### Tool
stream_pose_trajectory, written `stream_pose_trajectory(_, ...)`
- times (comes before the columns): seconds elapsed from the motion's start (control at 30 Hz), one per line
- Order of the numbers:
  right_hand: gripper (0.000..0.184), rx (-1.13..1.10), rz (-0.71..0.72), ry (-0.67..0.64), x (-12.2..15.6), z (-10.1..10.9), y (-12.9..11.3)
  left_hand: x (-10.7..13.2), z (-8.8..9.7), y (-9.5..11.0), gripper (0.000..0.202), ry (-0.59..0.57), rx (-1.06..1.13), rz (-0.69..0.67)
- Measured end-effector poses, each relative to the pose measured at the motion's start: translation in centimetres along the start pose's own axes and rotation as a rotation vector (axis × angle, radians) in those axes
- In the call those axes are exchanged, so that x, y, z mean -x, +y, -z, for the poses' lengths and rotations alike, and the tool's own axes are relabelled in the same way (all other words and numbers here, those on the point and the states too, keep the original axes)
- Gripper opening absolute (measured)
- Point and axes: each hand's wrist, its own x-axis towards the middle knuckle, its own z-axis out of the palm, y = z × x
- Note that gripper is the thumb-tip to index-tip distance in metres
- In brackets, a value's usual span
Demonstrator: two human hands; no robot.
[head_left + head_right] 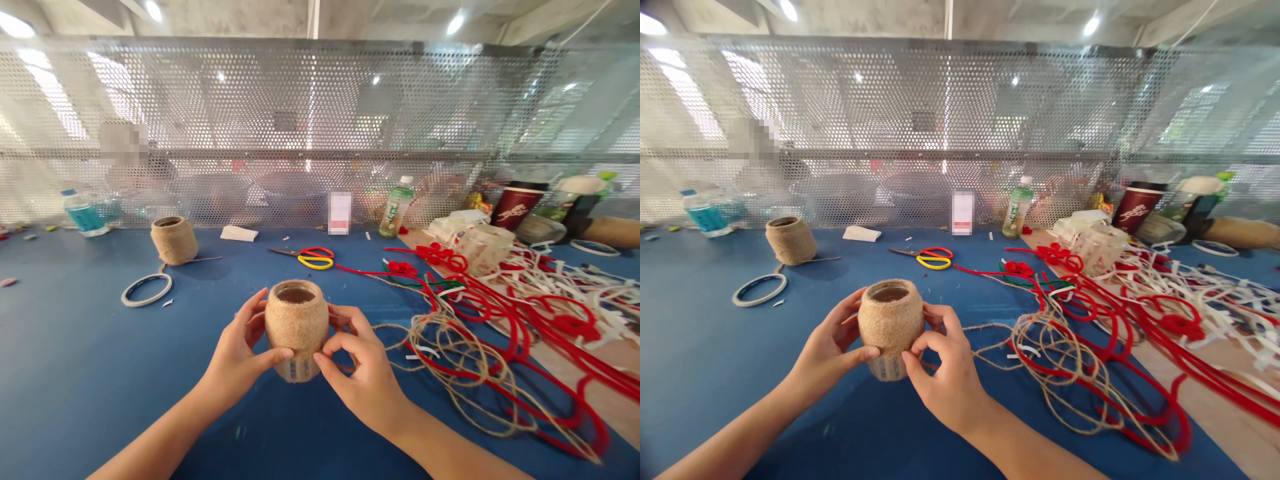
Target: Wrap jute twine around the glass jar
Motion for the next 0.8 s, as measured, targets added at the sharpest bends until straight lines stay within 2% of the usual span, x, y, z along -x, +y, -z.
stream_pose_trajectory(0.13, 0.011, 0.074, 0.096, 0.021, 0.0, -0.2, 0.1, 0.0, 0.1, -0.3, 0.085, -0.027, -0.005, -0.013)
stream_pose_trajectory(0.23, 0.012, 0.104, 0.146, 0.031, 0.3, -0.4, 0.0, 0.3, 0.1, -0.5, 0.087, -0.038, -0.091, -0.027)
stream_pose_trajectory(0.33, 0.014, 0.107, 0.158, 0.05, 0.7, -0.5, -0.2, 0.6, 0.2, -0.5, 0.087, -0.105, -0.239, -0.11)
stream_pose_trajectory(0.53, 0.011, 0.179, 0.16, 0.202, 0.6, -0.2, -0.5, 0.7, 0.6, -0.7, 0.081, -0.196, -0.51, -0.28)
stream_pose_trajectory(0.67, 0.011, 0.301, 0.328, 0.276, 1.5, 0.6, -1.2, 0.9, 1.2, 0.3, 0.098, -0.158, -0.679, -0.284)
stream_pose_trajectory(0.73, 0.016, 0.337, 0.418, 0.248, 3.3, 1.3, -1.4, 1.7, 1.7, 1.5, 0.108, -0.128, -0.775, -0.305)
stream_pose_trajectory(0.77, 0.015, 0.346, 0.436, 0.166, 4.5, 1.6, -1.4, 2.2, 2.0, 2.2, 0.1, -0.1, -0.829, -0.319)
stream_pose_trajectory(0.8, 0.012, 0.363, 0.382, 0.047, 5.6, 2.1, -1.3, 2.8, 2.4, 2.8, 0.082, -0.086, -0.872, -0.331)
